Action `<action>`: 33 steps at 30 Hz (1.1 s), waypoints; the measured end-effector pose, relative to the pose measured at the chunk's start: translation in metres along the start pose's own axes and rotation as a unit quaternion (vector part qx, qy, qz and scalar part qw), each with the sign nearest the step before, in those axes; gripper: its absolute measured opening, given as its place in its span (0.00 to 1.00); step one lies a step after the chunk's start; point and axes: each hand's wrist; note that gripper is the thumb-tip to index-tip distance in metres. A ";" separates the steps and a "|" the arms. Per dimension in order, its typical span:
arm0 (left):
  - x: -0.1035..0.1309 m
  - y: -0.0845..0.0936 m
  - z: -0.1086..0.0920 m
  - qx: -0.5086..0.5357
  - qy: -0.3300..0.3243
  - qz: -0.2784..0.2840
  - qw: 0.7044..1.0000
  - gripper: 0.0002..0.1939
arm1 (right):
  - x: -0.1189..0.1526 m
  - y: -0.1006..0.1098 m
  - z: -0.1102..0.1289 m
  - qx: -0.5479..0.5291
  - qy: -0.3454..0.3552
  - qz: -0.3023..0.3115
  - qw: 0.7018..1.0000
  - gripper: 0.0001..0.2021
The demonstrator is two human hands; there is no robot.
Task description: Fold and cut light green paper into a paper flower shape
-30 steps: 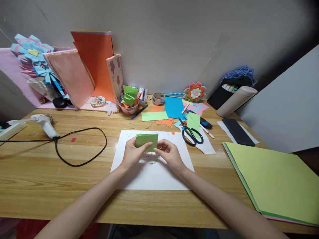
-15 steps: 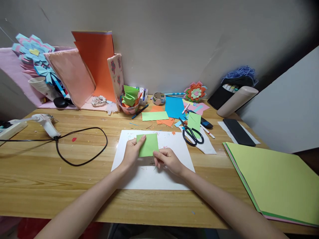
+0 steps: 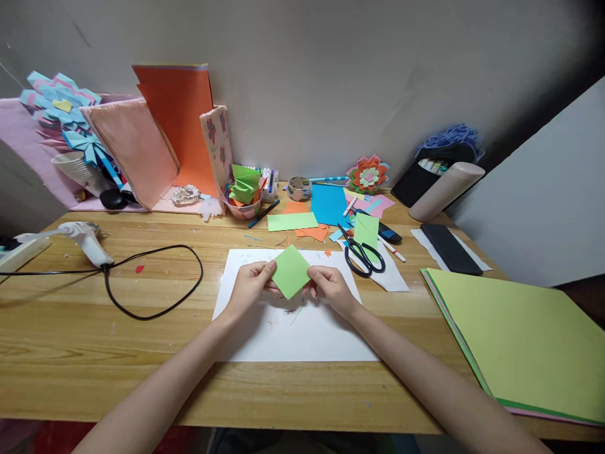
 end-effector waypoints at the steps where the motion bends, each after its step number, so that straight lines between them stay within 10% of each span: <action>1: 0.000 0.000 0.000 -0.009 -0.001 -0.002 1.000 0.24 | 0.000 0.000 -0.001 0.012 -0.001 -0.003 1.000 0.21; 9: -0.002 0.004 0.008 -0.091 0.011 0.028 0.995 0.20 | 0.000 0.002 0.003 0.068 -0.010 0.066 0.995 0.21; 33: 0.007 -0.004 0.012 -0.165 0.073 0.126 0.975 0.17 | 0.004 -0.009 0.004 0.027 -0.008 -0.013 1.000 0.19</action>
Point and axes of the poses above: each hand's wrist, its own x-axis away from the middle knuckle, its own y-axis out of the back of the hand, z = x × y, and after that the axes turned 12 degrees about x, right-handed
